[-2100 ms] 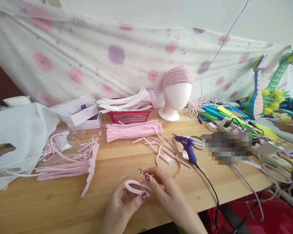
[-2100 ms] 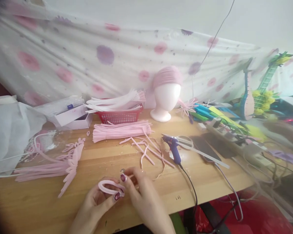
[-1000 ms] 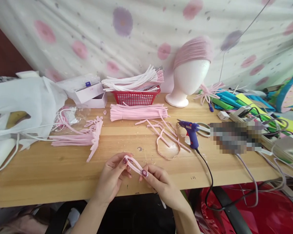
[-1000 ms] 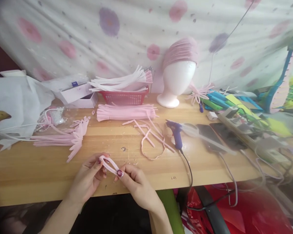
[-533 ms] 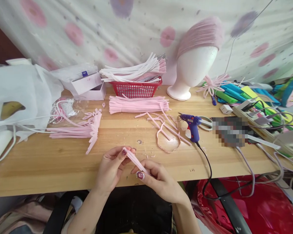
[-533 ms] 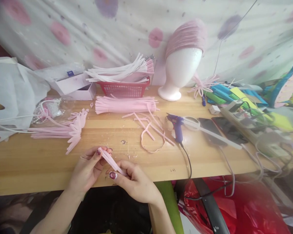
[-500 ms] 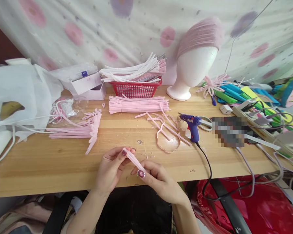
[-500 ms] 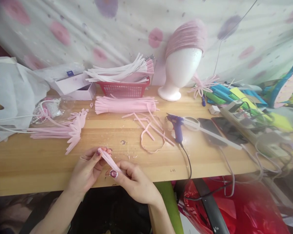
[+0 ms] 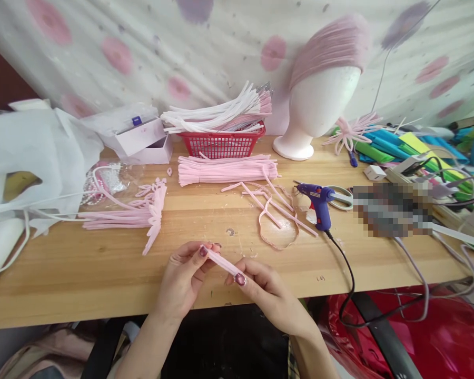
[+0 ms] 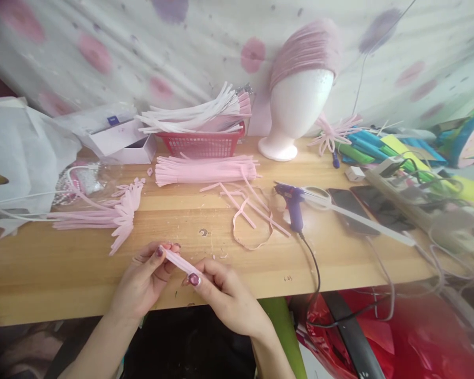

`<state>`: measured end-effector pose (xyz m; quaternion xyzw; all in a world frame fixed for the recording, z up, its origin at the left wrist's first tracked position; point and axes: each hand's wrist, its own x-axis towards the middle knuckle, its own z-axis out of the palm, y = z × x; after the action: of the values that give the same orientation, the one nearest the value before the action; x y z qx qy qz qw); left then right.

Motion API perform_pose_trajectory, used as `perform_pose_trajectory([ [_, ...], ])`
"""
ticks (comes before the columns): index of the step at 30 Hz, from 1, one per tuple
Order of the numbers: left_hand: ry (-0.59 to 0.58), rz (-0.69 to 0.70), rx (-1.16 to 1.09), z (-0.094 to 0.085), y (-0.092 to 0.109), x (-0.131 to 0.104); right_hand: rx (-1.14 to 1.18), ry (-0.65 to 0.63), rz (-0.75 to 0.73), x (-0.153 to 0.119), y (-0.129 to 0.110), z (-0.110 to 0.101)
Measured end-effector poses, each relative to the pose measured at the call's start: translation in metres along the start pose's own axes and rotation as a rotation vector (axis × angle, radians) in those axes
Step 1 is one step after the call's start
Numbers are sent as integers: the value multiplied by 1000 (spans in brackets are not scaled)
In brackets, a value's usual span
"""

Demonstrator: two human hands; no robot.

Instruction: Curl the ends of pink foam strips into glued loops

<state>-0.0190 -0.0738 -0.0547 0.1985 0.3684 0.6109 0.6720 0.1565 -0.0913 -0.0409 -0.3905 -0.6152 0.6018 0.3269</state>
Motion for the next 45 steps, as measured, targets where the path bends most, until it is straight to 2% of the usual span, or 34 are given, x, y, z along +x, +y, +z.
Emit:
perform_pose_trajectory([
  [5,63,36,7,2,1,4,-118,145,-62,5,-2,4],
  [8,76,13,35,3,2,6,-160,145,-65,5,-2,2],
  [11,77,-7,140,4,3,5,-121,112,-2,4,0,-2],
  [13,122,111,285,5,2,2,-34,110,32,5,1,-4],
  [15,191,352,495,7,1,-5,76,142,42,6,2,-6],
  [17,155,541,710,11,0,-13,174,175,49,7,2,-5],
  [18,88,566,795,13,-2,-16,215,178,52,8,2,-4],
  [20,-63,511,887,18,-4,-21,285,182,47,9,2,-2],
  [22,-141,442,908,22,-7,-22,311,213,25,9,4,0],
  [25,-169,419,929,24,-8,-18,257,279,22,8,6,2],
  [31,-222,484,989,22,-8,-14,206,303,53,7,8,2],
  [35,-195,466,982,21,-13,-12,239,338,55,8,12,4],
  [37,-96,448,899,17,-9,-10,249,348,58,8,15,4],
  [40,53,473,670,13,7,-4,266,339,54,9,21,3],
  [41,64,495,605,15,14,-2,264,331,51,9,22,2],
  [43,41,635,602,30,24,-3,243,319,49,9,24,2],
  [45,-71,832,903,61,24,-11,198,298,64,9,24,1],
])
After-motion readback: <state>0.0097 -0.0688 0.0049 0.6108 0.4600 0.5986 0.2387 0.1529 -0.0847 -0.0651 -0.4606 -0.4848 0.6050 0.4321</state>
